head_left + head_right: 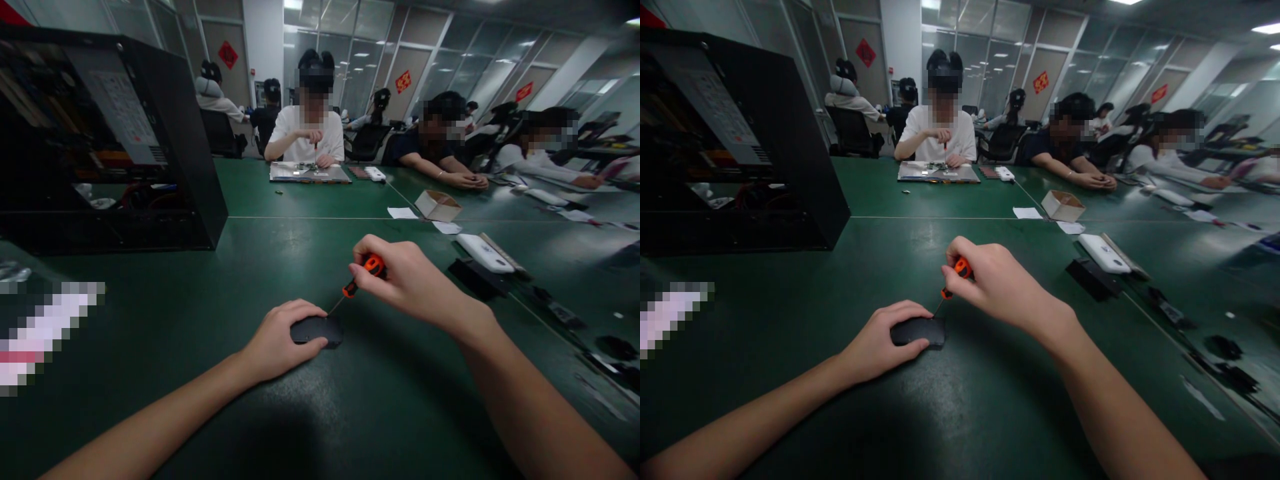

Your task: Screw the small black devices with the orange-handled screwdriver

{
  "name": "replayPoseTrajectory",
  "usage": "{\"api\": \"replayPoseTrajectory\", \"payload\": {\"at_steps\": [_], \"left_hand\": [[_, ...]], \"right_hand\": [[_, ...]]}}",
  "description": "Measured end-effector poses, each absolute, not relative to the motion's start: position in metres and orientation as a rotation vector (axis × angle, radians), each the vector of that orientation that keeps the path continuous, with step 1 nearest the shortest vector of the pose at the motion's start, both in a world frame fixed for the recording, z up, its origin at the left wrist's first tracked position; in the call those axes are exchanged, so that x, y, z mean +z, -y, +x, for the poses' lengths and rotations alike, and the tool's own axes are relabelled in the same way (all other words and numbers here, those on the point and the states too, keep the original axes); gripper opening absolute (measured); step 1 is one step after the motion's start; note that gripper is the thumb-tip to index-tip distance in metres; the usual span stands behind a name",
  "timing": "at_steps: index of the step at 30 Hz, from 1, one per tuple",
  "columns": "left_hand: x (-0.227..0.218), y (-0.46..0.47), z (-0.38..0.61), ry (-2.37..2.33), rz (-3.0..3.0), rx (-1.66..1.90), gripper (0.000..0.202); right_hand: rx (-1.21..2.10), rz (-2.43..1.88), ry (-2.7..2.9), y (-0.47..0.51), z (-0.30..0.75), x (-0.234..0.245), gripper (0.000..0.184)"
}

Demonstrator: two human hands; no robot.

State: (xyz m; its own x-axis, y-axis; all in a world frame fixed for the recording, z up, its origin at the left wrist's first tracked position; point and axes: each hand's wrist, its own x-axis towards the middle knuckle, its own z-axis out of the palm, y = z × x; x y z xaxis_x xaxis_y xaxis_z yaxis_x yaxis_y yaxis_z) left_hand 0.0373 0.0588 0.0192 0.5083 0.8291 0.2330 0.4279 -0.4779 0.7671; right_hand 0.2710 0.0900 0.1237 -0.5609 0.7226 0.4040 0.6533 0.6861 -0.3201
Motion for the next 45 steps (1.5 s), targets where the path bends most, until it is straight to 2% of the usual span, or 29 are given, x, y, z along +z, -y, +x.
{"api": "replayPoseTrajectory", "payload": {"at_steps": [7, 12, 14, 17, 21, 32, 45], "left_hand": [[0.015, -0.061, 0.034, -0.986, 2.138, 0.807, 0.032], [0.008, -0.066, 0.033, -0.966, 2.158, 0.819, 0.034], [0.008, -0.067, 0.034, -0.988, 2.159, 0.815, 0.036], [0.009, -0.068, 0.035, -1.033, 2.146, 0.805, 0.041], [0.011, -0.069, 0.036, -1.047, 2.125, 0.808, 0.031], [0.006, -0.07, 0.036, -1.004, 2.133, 0.849, 0.029], [0.004, -0.068, 0.035, -1.012, 2.136, 0.855, 0.031]], "right_hand": [[0.172, -1.026, 2.456, -0.081, 0.265, 0.129, 0.01], [0.236, -1.004, 2.543, -0.067, 0.264, 0.139, 0.026], [0.204, -1.024, 2.56, -0.066, 0.264, 0.14, 0.023], [0.17, -1.022, 2.535, -0.068, 0.262, 0.137, 0.008], [0.197, -0.923, 2.452, -0.07, 0.257, 0.134, 0.004], [0.347, -0.822, 2.412, -0.066, 0.243, 0.128, 0.005], [0.322, -0.8, 2.43, -0.064, 0.245, 0.127, 0.008]]}}
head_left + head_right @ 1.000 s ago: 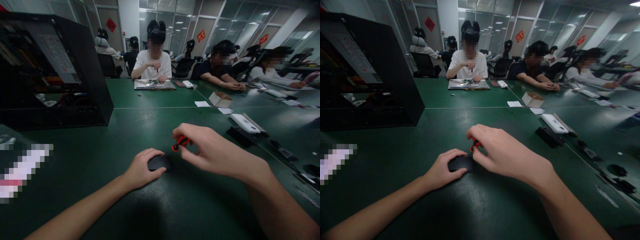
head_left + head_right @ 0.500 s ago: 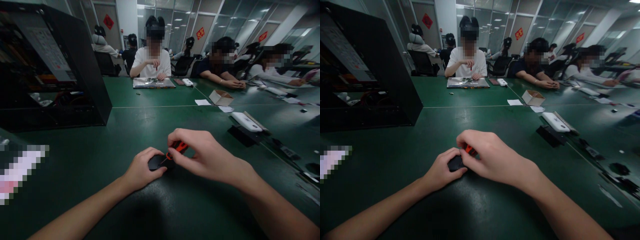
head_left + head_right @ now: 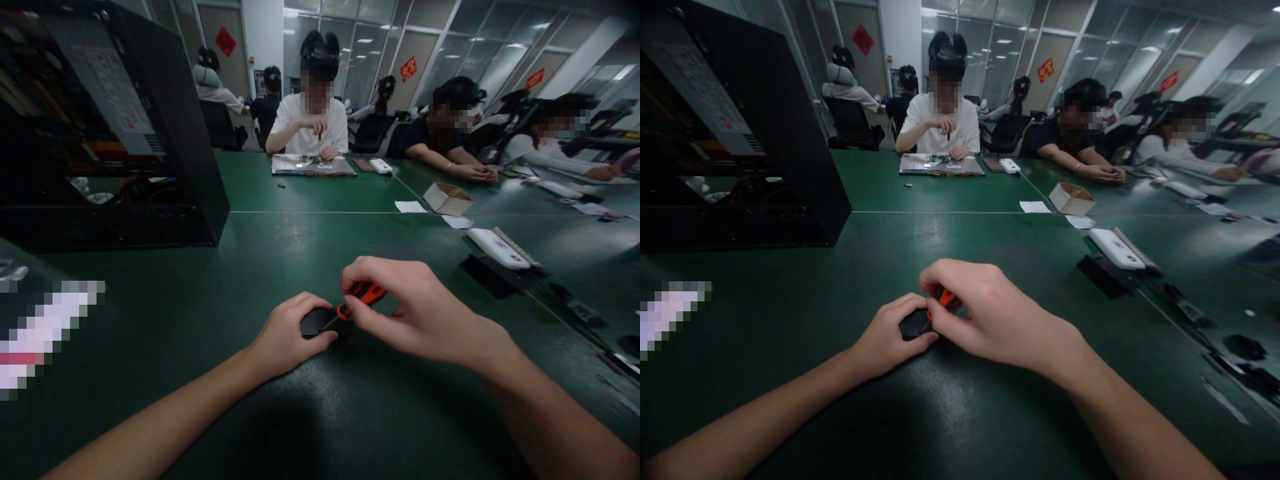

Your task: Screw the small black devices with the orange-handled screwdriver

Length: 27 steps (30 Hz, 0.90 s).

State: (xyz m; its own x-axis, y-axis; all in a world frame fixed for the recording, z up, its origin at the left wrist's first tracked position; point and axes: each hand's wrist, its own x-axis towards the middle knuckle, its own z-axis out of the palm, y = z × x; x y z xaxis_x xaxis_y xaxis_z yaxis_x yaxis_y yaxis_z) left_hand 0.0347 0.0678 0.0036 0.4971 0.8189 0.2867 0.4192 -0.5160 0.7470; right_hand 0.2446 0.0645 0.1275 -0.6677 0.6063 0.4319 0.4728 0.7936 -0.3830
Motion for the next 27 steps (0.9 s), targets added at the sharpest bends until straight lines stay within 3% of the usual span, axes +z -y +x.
{"api": "replayPoseTrajectory", "payload": {"at_steps": [10, 22, 27], "left_hand": [[0.004, -0.067, 0.035, -1.015, 2.161, 0.862, 0.032], [0.008, -0.068, 0.035, -1.01, 2.15, 0.848, 0.03], [0.001, -0.068, 0.035, -0.994, 2.133, 0.898, 0.024]], "right_hand": [[0.388, -0.79, 2.471, -0.06, 0.246, 0.132, 0.013], [0.152, -0.963, 2.378, -0.062, 0.241, 0.125, 0.013], [0.22, -0.746, 2.521, -0.053, 0.238, 0.124, 0.009]]}}
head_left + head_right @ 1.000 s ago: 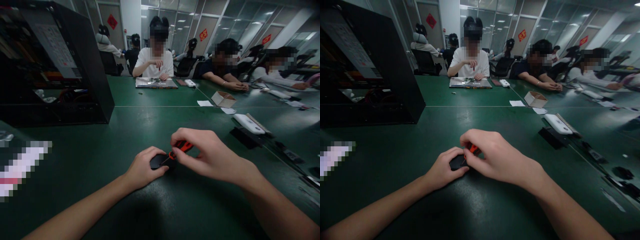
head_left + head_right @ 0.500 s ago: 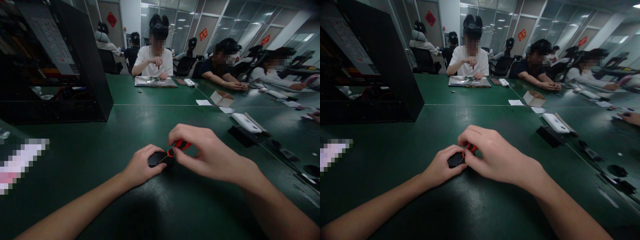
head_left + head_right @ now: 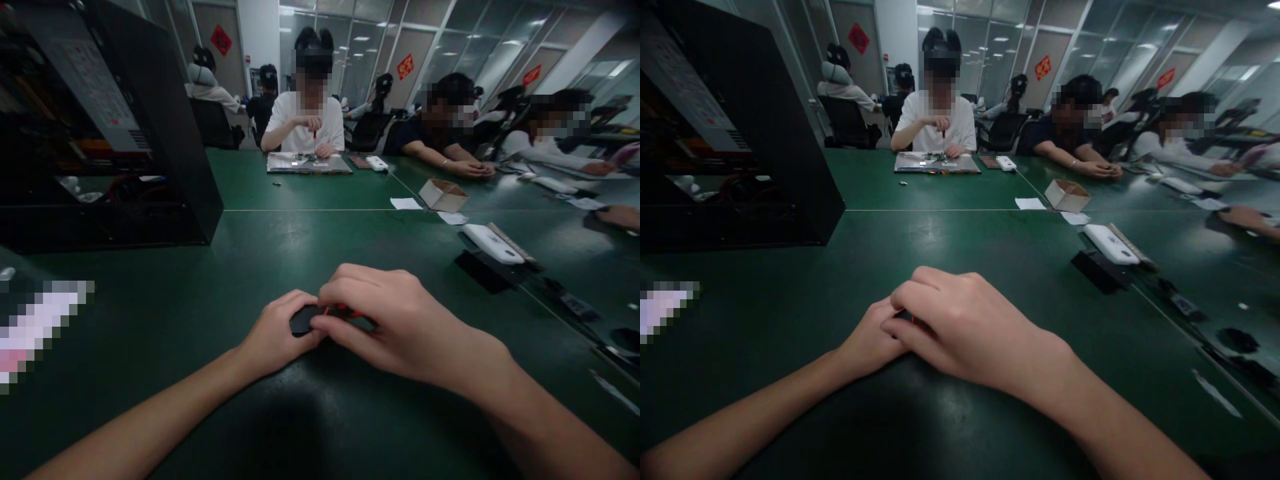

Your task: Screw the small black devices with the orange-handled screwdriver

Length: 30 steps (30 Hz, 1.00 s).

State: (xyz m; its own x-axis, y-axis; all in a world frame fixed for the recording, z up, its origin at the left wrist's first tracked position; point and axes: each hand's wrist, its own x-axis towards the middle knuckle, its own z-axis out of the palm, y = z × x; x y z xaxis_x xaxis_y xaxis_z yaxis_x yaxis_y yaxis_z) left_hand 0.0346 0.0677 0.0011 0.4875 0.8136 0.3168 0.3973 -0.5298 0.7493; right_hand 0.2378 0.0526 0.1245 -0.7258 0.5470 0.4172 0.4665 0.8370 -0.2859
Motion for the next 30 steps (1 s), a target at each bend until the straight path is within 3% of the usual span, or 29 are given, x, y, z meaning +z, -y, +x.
{"api": "replayPoseTrajectory", "payload": {"at_steps": [6, 11, 23, 30], "left_hand": [[0.001, -0.067, 0.034, -1.047, 2.164, 0.874, 0.026], [0.012, -0.068, 0.033, -1.045, 2.191, 0.834, 0.03], [0.015, -0.068, 0.029, -1.027, 2.185, 0.803, 0.031], [0.018, -0.066, 0.029, -1.039, 2.17, 0.804, 0.031]], "right_hand": [[0.344, -0.79, 2.541, -0.048, 0.242, 0.134, 0.023], [0.257, -1.075, 2.649, -0.052, 0.256, 0.14, 0.012], [0.38, -1.307, 2.802, -0.07, 0.316, 0.162, 0.031], [0.427, -1.296, 2.824, -0.073, 0.299, 0.155, 0.028]]}}
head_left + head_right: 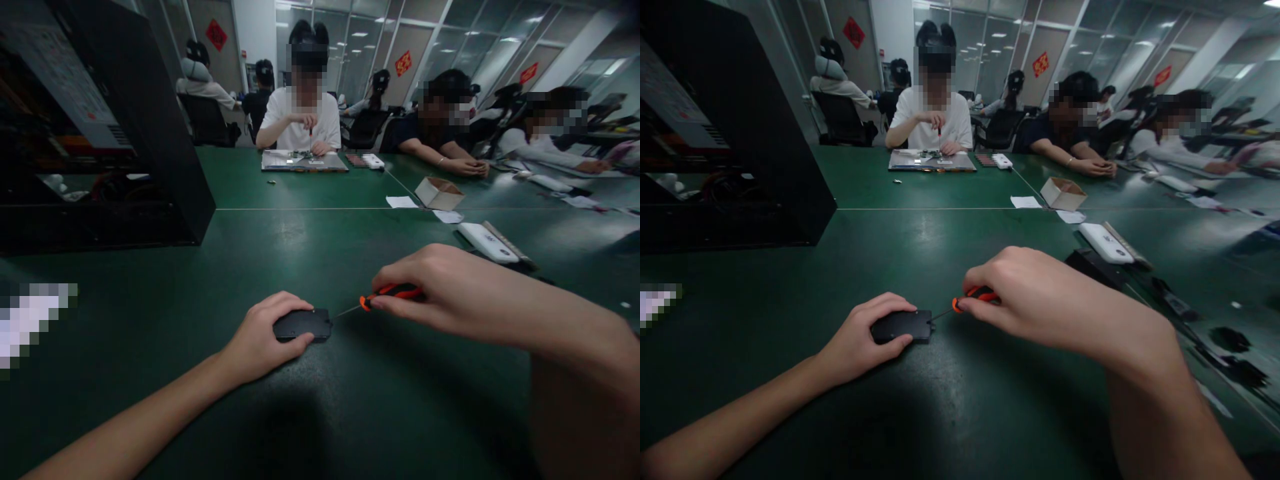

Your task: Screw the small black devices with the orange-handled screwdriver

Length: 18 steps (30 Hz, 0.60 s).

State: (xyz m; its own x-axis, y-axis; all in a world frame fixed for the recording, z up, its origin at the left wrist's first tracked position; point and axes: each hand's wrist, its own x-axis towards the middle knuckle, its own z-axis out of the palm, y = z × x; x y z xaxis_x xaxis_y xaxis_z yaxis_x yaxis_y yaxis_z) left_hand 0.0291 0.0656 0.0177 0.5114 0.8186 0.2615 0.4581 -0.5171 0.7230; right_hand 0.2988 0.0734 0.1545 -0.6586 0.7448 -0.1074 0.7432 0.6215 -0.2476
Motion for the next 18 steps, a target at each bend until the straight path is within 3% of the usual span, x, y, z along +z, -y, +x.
{"api": "replayPoseTrajectory", "payload": {"at_steps": [7, 13, 18], "left_hand": [[0.015, -0.066, 0.029, -1.033, 2.155, 0.795, 0.031], [0.017, -0.064, 0.029, -1.034, 2.144, 0.81, 0.032], [0.019, -0.061, 0.032, -1.104, 2.11, 0.806, 0.03]], "right_hand": [[0.607, -1.254, 2.979, -0.082, 0.285, 0.134, 0.032], [0.592, -1.443, 2.871, -0.076, 0.314, 0.155, 0.032], [0.497, -1.269, 2.792, -0.066, 0.316, 0.164, 0.029]]}}
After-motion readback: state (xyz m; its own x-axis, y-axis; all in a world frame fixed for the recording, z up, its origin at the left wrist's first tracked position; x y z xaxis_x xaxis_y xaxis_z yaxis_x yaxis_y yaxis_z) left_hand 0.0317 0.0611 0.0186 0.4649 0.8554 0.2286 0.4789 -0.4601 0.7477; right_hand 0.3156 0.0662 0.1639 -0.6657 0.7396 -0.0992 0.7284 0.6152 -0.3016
